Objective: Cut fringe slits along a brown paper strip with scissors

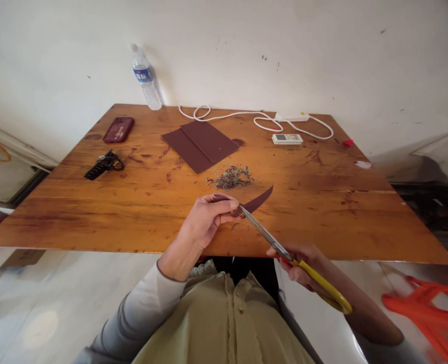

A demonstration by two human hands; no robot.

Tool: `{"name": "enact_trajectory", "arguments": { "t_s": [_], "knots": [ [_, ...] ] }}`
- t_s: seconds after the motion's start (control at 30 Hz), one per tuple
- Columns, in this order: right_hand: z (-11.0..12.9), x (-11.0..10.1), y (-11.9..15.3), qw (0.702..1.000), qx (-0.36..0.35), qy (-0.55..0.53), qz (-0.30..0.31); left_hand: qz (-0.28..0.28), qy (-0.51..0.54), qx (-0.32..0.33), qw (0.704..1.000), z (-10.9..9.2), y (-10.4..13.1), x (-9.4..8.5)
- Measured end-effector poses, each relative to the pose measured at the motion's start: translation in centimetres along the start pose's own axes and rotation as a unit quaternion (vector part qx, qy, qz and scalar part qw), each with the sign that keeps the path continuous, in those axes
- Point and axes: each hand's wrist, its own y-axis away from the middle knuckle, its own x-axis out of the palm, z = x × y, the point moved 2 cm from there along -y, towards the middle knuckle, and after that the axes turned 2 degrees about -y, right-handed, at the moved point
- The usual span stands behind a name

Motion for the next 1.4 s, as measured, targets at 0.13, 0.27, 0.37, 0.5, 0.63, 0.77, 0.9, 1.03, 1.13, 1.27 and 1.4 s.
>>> {"name": "enact_trajectory", "arguments": {
  "t_s": [0.13,0.27,0.37,0.5,0.63,0.77,0.9,1.03,1.13,1.27,1.4],
  "knots": [
    [-1.7,0.1,0.1,1.000,-0.012,0.012,-0.014,-0.019,0.003,0.002,1.000,0.2,0.1,0.1],
    [-3.3,0.6,0.5,0.998,-0.026,0.023,-0.045,-0.038,0.003,0.015,0.999,0.4,0.2,0.3],
    [-3.8,0.9,0.8,0.997,-0.026,0.053,-0.056,-0.039,0.007,0.024,0.999,0.4,0.1,0.4],
    [-3.7,1.0,0.9,0.992,-0.043,0.085,-0.078,-0.043,0.009,0.029,0.999,0.6,0.0,0.4],
    [-3.5,1.1,0.9,0.989,-0.046,0.107,-0.086,-0.056,0.012,0.030,0.998,0.9,-0.1,0.4],
    [-3.4,1.3,0.8,0.989,-0.045,0.107,-0.087,-0.059,0.015,0.035,0.998,1.0,-0.2,0.5],
    [-3.4,1.2,0.7,0.990,-0.038,0.103,-0.088,-0.053,0.014,0.058,0.997,0.7,-0.2,0.3],
    [-3.8,0.9,0.7,0.994,-0.017,0.073,-0.082,-0.063,0.018,0.068,0.996,0.3,-0.2,0.0],
    [-3.5,1.2,0.8,0.997,-0.002,0.002,-0.077,-0.081,0.043,0.052,0.994,0.4,-0.2,-0.2],
    [-1.2,2.9,0.2,0.984,-0.036,-0.147,-0.095,-0.083,0.081,0.031,0.993,1.0,-0.2,-0.1],
    [1.3,5.5,-2.0,0.945,-0.040,-0.280,-0.167,-0.112,0.114,0.017,0.987,2.0,0.3,0.1]
  ]
}}
